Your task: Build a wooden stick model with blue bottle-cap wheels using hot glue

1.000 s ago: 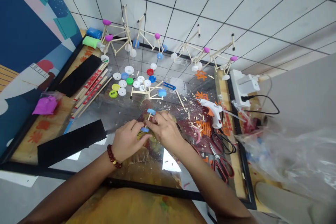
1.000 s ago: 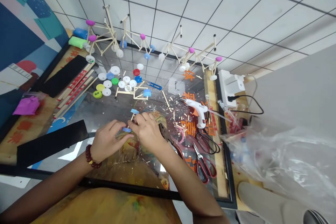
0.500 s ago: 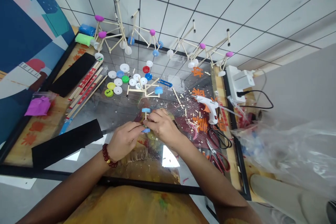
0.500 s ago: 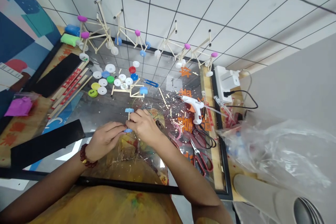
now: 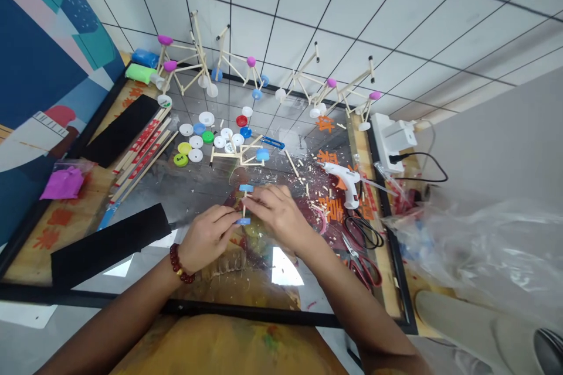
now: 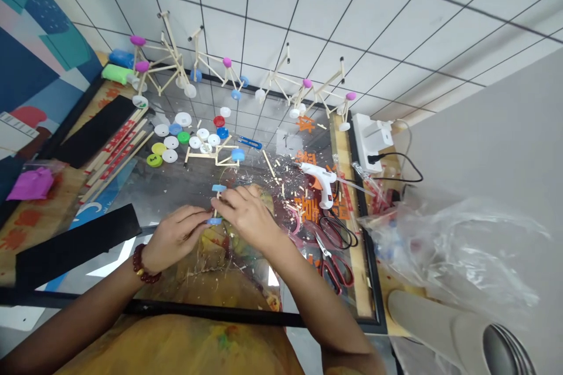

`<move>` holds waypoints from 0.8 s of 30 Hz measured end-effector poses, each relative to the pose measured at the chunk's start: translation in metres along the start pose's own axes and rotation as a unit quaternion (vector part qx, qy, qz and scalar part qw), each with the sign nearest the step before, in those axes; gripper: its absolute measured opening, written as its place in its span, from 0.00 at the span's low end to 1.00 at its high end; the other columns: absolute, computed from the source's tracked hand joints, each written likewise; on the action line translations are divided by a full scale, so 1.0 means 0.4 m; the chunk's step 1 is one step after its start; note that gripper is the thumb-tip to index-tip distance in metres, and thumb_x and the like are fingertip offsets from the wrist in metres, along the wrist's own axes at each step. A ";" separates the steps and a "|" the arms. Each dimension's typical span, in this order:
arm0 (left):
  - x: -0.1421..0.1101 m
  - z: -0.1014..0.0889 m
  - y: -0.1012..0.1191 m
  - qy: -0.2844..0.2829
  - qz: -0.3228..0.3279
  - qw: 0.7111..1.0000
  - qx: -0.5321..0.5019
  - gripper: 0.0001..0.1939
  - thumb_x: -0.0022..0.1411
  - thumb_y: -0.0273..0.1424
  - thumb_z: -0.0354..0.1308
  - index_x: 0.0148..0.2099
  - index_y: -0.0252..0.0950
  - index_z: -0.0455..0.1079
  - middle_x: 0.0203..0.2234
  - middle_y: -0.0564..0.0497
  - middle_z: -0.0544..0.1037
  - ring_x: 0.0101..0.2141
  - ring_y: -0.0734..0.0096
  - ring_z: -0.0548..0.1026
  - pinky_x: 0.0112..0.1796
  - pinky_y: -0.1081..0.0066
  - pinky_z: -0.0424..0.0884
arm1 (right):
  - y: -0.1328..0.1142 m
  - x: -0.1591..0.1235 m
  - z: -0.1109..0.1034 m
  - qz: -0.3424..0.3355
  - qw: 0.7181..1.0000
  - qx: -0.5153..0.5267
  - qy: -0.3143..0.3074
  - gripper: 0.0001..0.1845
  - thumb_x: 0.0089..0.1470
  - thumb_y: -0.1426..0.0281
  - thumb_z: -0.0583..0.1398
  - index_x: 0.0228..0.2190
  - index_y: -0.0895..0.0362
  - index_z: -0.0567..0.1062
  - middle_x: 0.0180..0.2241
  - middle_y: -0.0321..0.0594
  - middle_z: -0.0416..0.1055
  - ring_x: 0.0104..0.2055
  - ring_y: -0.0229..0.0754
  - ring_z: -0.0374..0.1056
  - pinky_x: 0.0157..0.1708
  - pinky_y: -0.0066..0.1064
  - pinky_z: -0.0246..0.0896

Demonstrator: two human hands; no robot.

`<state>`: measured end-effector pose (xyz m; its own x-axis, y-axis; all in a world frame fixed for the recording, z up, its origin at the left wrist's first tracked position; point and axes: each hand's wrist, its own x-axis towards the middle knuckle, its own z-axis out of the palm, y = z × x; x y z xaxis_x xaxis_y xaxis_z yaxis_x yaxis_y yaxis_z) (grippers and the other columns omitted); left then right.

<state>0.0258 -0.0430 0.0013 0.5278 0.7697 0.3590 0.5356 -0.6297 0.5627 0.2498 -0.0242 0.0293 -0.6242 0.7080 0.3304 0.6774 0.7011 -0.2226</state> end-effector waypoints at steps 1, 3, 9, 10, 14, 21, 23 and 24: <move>-0.001 -0.001 0.002 -0.002 -0.001 1.000 -0.002 0.11 0.65 0.23 0.56 0.50 0.37 0.71 0.39 0.47 0.78 0.39 0.67 0.75 0.41 0.67 0.74 | 0.004 -0.024 -0.017 0.025 0.999 0.002 0.022 0.15 0.64 0.76 0.54 0.50 0.55 0.75 0.42 0.44 0.74 0.42 0.44 0.65 0.40 0.38 0.55; -0.004 -0.002 0.004 -0.003 -0.004 1.000 0.000 0.12 0.66 0.26 0.57 0.51 0.36 0.71 0.40 0.47 0.78 0.40 0.66 0.76 0.42 0.67 0.73 | 0.018 -0.088 -0.051 0.097 0.993 0.002 0.065 0.16 0.63 0.77 0.55 0.48 0.53 0.76 0.41 0.43 0.75 0.41 0.43 0.68 0.39 0.36 0.59; -0.008 0.006 -0.004 -0.006 0.008 1.000 0.013 0.14 0.65 0.28 0.59 0.53 0.36 0.70 0.43 0.46 0.77 0.44 0.64 0.76 0.46 0.67 0.73 | 0.108 -0.302 -0.136 0.378 0.914 -0.030 0.143 0.09 0.59 0.65 0.60 0.33 0.54 0.80 0.35 0.41 0.77 0.34 0.42 0.72 0.36 0.34 0.67; -0.007 0.007 -0.006 -0.003 0.013 1.000 0.013 0.14 0.65 0.28 0.59 0.53 0.36 0.70 0.43 0.46 0.78 0.44 0.64 0.76 0.46 0.67 0.73 | 0.132 -0.322 -0.143 0.426 0.892 -0.040 0.149 0.11 0.58 0.63 0.60 0.32 0.55 0.80 0.34 0.42 0.77 0.33 0.43 0.72 0.35 0.34 0.66; -0.005 0.009 -0.007 0.007 0.022 1.000 0.010 0.13 0.65 0.29 0.59 0.52 0.37 0.71 0.41 0.46 0.78 0.42 0.66 0.77 0.45 0.68 0.73 | 0.244 -0.337 -0.156 0.568 0.814 -0.050 0.106 0.21 0.52 0.54 0.61 0.36 0.59 0.81 0.32 0.47 0.77 0.32 0.46 0.71 0.35 0.36 0.63; -0.007 0.011 -0.009 0.011 0.008 1.000 -0.003 0.14 0.65 0.29 0.59 0.53 0.37 0.71 0.43 0.46 0.78 0.43 0.66 0.77 0.45 0.68 0.74 | 0.347 -0.262 -0.168 0.609 0.791 0.012 -0.058 0.23 0.42 0.49 0.65 0.23 0.58 0.76 0.20 0.37 0.71 0.25 0.41 0.65 0.26 0.30 0.52; -0.006 0.010 -0.008 0.011 0.004 1.000 -0.008 0.14 0.65 0.29 0.59 0.52 0.37 0.71 0.43 0.46 0.78 0.43 0.66 0.77 0.45 0.68 0.75 | 0.352 -0.259 -0.171 0.620 0.776 0.094 -0.067 0.23 0.40 0.49 0.66 0.22 0.58 0.75 0.18 0.35 0.68 0.23 0.39 0.62 0.24 0.30 0.51; -0.005 0.010 -0.008 0.011 0.001 1.000 -0.011 0.13 0.65 0.29 0.58 0.52 0.37 0.71 0.42 0.45 0.78 0.43 0.66 0.77 0.44 0.68 0.75 | 0.351 -0.261 -0.173 0.624 0.764 0.153 -0.055 0.23 0.39 0.50 0.66 0.23 0.58 0.75 0.19 0.35 0.68 0.23 0.38 0.62 0.24 0.29 0.52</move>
<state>0.0254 -0.0430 -0.0043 0.5134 0.7714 0.3760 0.5198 -0.6282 0.5789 0.4370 -0.0056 0.0269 0.3926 0.8328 -0.3902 0.6601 -0.5506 -0.5109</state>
